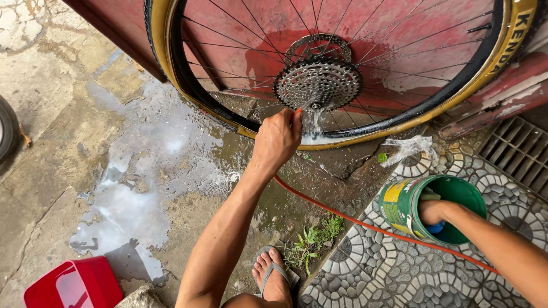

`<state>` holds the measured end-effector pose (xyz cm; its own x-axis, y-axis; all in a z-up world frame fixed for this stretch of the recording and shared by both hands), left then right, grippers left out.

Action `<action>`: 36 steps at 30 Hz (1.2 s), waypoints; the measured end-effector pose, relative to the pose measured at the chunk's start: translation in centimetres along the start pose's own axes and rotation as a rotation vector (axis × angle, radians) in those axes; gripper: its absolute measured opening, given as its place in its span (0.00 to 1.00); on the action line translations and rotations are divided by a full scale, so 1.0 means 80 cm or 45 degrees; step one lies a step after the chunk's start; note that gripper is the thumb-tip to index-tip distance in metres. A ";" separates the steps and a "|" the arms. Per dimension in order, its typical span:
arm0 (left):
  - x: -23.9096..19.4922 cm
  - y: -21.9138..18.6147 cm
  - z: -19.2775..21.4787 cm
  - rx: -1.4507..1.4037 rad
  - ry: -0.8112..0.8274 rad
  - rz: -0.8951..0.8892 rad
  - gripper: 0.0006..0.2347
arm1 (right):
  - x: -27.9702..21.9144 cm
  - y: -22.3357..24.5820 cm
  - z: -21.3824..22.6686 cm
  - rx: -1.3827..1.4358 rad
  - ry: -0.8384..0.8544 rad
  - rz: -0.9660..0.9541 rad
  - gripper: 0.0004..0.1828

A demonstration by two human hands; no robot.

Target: The person scrubs the bicycle tire and rim with a red brush while rinsing with a hose. They then scrub the rear cassette and gears with a blue brush, repeatedly rinsing the components with water.

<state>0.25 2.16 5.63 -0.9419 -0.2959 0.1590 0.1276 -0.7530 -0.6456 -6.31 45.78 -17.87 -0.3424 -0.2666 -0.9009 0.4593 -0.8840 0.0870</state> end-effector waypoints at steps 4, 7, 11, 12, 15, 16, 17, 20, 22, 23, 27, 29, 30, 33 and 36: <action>-0.006 0.002 -0.006 0.068 0.076 0.014 0.19 | 0.032 -0.008 -0.023 0.031 -0.004 -0.040 0.20; -0.008 0.006 -0.008 0.087 0.076 0.020 0.19 | 0.042 -0.016 -0.027 0.030 -0.011 -0.057 0.19; -0.014 0.012 -0.005 0.051 0.048 -0.011 0.18 | 0.043 -0.020 -0.031 0.023 -0.035 -0.051 0.17; -0.011 0.012 -0.003 0.043 0.040 -0.031 0.18 | 0.041 -0.020 -0.026 0.025 -0.057 -0.051 0.17; -0.018 0.017 -0.004 0.028 0.030 -0.034 0.17 | 0.017 -0.020 -0.022 -0.002 -0.080 -0.048 0.16; -0.014 0.019 -0.006 0.034 0.015 -0.024 0.17 | 0.005 -0.022 -0.011 -0.013 -0.100 -0.049 0.15; -0.008 0.021 -0.006 0.041 0.001 -0.015 0.17 | -0.011 -0.021 0.004 -0.029 -0.117 -0.048 0.15; -0.002 0.030 -0.009 0.056 -0.014 -0.044 0.17 | -0.082 -0.001 0.058 -0.080 -0.112 -0.026 0.14; 0.001 0.036 -0.013 0.036 0.055 0.020 0.18 | -0.148 0.020 0.105 -0.143 -0.097 -0.067 0.13; 0.002 0.036 -0.013 0.027 0.087 0.050 0.18 | -0.189 0.029 0.137 -0.245 -0.165 -0.185 0.14; 0.002 0.027 -0.015 0.051 0.091 0.037 0.18 | -0.277 0.137 0.252 -0.373 -0.922 0.009 0.20; 0.001 0.023 -0.013 0.050 0.071 0.013 0.19 | -0.261 0.220 0.286 0.065 -1.454 0.491 0.21; -0.001 0.024 -0.013 0.046 0.086 0.029 0.19 | -0.235 0.262 0.303 0.107 -1.634 0.667 0.17; -0.012 0.031 -0.012 0.041 0.111 0.058 0.18 | -0.158 0.326 0.315 0.212 -1.828 0.869 0.14; -0.008 0.035 -0.007 0.040 0.054 0.034 0.18 | -0.129 0.306 0.271 0.590 -2.018 0.967 0.12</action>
<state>1.02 0.52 3.30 -0.9501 -0.2918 0.1100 0.1621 -0.7633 -0.6253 -9.33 18.58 2.82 -0.6866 -0.4459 0.5742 0.7249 -0.3595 0.5876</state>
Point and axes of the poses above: each hand's wrist, its own x-axis towards the middle knuckle, its own z-axis out of the back of the hand, y = z × x, the point moved 1 cm from there along x, towards the middle knuckle, and after that the axes turned 5 degrees about x, right-handed, at the moved point
